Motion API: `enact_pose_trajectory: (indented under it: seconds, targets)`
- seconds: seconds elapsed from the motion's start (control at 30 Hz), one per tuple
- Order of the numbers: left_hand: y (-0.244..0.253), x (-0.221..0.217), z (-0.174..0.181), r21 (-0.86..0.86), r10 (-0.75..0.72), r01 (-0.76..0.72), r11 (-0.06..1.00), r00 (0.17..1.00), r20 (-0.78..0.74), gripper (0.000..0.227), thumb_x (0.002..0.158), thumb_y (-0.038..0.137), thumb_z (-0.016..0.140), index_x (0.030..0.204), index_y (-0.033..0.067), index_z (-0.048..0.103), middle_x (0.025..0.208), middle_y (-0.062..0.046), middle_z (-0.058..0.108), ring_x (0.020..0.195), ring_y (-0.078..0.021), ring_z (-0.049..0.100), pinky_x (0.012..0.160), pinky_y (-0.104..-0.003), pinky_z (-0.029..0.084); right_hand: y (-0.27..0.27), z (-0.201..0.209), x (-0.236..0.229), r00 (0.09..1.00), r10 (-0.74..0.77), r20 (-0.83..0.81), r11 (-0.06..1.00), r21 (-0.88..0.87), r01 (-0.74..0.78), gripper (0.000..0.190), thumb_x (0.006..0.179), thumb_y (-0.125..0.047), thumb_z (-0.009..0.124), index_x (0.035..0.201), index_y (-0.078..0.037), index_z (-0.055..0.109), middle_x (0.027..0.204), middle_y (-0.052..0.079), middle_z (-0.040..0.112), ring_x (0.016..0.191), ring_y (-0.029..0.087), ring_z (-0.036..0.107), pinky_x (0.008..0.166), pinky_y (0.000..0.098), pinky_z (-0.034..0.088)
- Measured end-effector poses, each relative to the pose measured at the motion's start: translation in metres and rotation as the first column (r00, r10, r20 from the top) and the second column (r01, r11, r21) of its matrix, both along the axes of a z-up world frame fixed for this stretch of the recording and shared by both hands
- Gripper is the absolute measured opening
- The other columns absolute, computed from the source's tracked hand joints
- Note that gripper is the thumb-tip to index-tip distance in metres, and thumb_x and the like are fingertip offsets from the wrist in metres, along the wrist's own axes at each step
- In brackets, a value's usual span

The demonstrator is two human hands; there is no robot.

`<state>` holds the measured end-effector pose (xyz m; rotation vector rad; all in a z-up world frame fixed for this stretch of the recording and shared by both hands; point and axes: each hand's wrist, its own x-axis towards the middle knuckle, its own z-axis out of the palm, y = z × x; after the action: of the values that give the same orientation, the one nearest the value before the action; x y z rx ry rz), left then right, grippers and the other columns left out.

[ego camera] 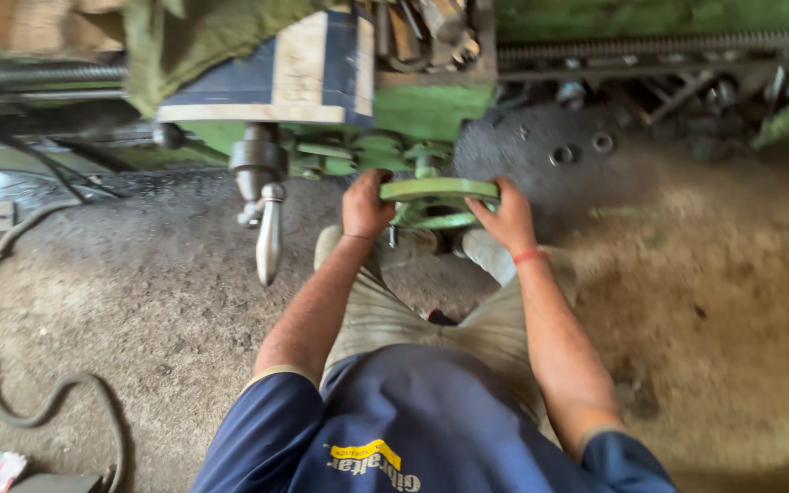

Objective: The person operates a green milling machine by turning a large green handwheel with both hands. The camera is head-mounted and shakes significantly throughout the clip. The person remains in a standing position while adjusting the machine.

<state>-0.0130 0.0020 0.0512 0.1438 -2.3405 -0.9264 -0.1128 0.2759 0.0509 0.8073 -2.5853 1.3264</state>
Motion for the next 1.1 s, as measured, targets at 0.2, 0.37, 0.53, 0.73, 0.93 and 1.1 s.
enact_pose_trajectory:
  seconds: [0.2,0.37,0.53,0.73,0.93,1.1]
  targets:
    - [-0.002,0.007,0.011,0.024,-0.012,0.011,1.0,0.999,0.045,0.035,0.073,0.003,0.068,0.108,0.0074,0.066,0.102,-0.014,0.072,0.095,-0.0385,0.07,0.082,-0.045,0.057,-0.013,-0.001,0.009,0.994,-0.112,0.008,0.993,-0.046,0.113,0.023,0.083,-0.016,0.08,0.094,-0.003,0.063,0.087,0.018,0.07,0.085,0.041,0.069,0.071,0.0448,0.053]
    - [-0.001,0.007,0.016,0.026,-0.015,0.013,1.0,0.998,0.054,0.033,0.076,0.004,0.069,0.109,0.0069,0.065,0.103,-0.014,0.072,0.096,-0.0385,0.07,0.084,-0.045,0.057,-0.013,0.001,0.012,0.992,-0.116,0.05,0.991,-0.061,0.119,0.023,0.081,-0.015,0.079,0.094,-0.004,0.062,0.087,0.016,0.071,0.082,0.036,0.071,0.071,0.0434,0.054]
    - [-0.001,0.008,0.016,0.029,-0.019,0.017,0.999,0.999,0.048,0.034,0.075,0.005,0.07,0.109,0.0067,0.065,0.102,-0.014,0.072,0.096,-0.0392,0.07,0.083,-0.045,0.057,-0.013,0.015,0.013,0.996,-0.073,0.05,0.996,-0.041,0.075,0.026,0.083,-0.019,0.08,0.094,-0.004,0.062,0.087,0.015,0.07,0.083,0.036,0.071,0.072,0.0427,0.054]
    - [0.0,0.008,0.01,0.017,0.004,-0.004,1.0,1.0,-0.005,0.033,0.074,0.005,0.068,0.107,0.0073,0.066,0.099,-0.014,0.071,0.092,-0.0397,0.069,0.079,-0.046,0.057,-0.003,0.051,0.015,0.99,0.141,0.024,0.99,0.001,-0.141,0.05,0.086,-0.046,0.082,0.098,-0.001,0.062,0.092,0.019,0.068,0.085,0.039,0.068,0.075,0.0449,0.053]
    - [-0.001,0.006,0.002,-0.003,0.004,-0.004,1.0,0.997,-0.082,0.018,0.086,0.005,0.066,0.103,0.0059,0.065,0.096,-0.014,0.069,0.087,-0.0395,0.069,0.076,-0.046,0.056,-0.018,0.068,0.012,0.983,0.184,-0.017,0.974,0.137,-0.18,0.059,0.094,-0.059,0.073,0.095,-0.001,0.062,0.089,0.019,0.066,0.085,0.042,0.065,0.074,0.0479,0.05]
    - [-0.001,0.006,0.001,-0.005,0.026,-0.026,1.0,0.998,-0.058,0.015,0.085,0.005,0.064,0.1,0.0055,0.066,0.094,-0.014,0.069,0.084,-0.0382,0.069,0.073,-0.045,0.056,-0.025,0.083,0.011,0.983,0.179,0.037,0.959,0.217,-0.183,0.063,0.091,-0.064,0.071,0.089,-0.001,0.064,0.079,0.019,0.064,0.075,0.041,0.066,0.065,0.048,0.049]
